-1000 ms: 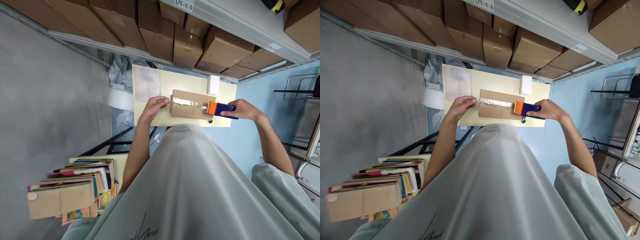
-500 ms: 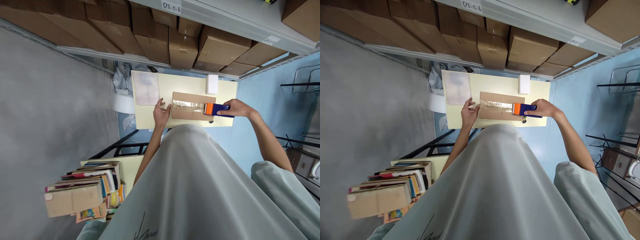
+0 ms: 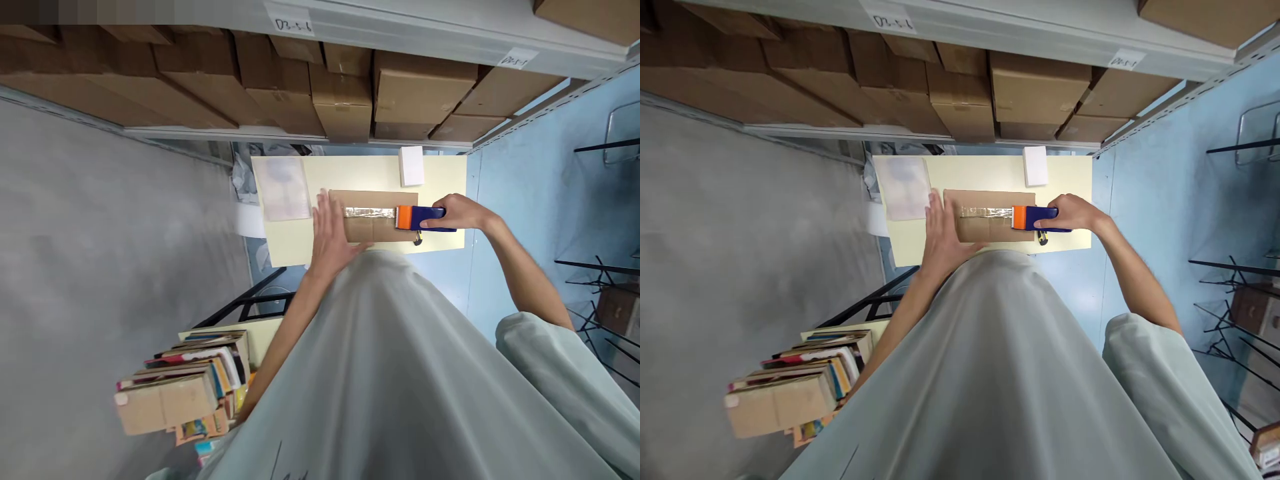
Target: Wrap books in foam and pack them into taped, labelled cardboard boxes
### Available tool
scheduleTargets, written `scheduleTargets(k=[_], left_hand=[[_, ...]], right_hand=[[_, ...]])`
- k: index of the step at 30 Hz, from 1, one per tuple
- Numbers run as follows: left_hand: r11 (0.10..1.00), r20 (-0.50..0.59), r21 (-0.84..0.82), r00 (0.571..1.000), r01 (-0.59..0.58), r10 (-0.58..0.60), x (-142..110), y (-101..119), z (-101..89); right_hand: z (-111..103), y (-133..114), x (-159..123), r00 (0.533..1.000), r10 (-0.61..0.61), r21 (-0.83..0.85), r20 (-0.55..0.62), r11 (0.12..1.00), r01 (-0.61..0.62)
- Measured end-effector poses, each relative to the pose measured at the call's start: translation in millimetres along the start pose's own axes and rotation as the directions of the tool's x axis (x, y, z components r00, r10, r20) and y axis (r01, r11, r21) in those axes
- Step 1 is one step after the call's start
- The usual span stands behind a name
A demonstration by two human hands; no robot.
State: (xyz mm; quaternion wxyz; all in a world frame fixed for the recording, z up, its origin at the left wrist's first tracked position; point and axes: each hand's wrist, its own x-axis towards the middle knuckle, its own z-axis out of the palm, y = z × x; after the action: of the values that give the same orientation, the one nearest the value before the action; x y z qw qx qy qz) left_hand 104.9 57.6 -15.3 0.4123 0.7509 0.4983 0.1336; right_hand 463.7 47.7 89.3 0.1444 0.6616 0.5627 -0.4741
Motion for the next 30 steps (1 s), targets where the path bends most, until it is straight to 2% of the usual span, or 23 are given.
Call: scheduleTargets(k=[2, 4, 8, 12, 18, 24, 30], left_hand=[[0.984, 0.129, 0.061, 0.979, -0.166, 0.157, 20, 11, 1.2], [0.962, 0.239, 0.076, 0.941, -0.263, 0.239, 41, 20, 6.0], [0.946, 0.295, 0.112, 0.919, -0.304, 0.261, 63, 22, 19.4], [0.948, 0.310, 0.135, 0.921, -0.288, 0.236, 58, 5, 26.9], [0.960, 0.302, 0.168, 0.938, -0.225, 0.167, 44, -27, 27.0], [0.910, 0.339, 0.293, 0.922, -0.294, 0.188, 44, -54, 33.5], [0.876, 0.340, 0.353, 0.917, -0.329, 0.207, 42, -64, 40.6]], right_hand=[[-2, 1, -2, 1.000, -0.009, -0.021, -0.003, 1.000, 0.009], [-5, 1, -4, 1.000, -0.005, -0.057, -0.017, 0.998, 0.004], [-14, 5, -9, 1.000, 0.003, -0.067, -0.028, 0.998, -0.004], [-21, 24, -9, 1.000, 0.009, -0.045, 0.029, 0.999, -0.008], [-24, 58, -8, 0.998, 0.037, -0.054, 0.044, 0.998, -0.035], [-12, 58, 20, 0.994, 0.046, -0.143, 0.096, 0.989, -0.032], [-3, 55, 50, 0.991, 0.069, -0.213, 0.116, 0.976, -0.043]])
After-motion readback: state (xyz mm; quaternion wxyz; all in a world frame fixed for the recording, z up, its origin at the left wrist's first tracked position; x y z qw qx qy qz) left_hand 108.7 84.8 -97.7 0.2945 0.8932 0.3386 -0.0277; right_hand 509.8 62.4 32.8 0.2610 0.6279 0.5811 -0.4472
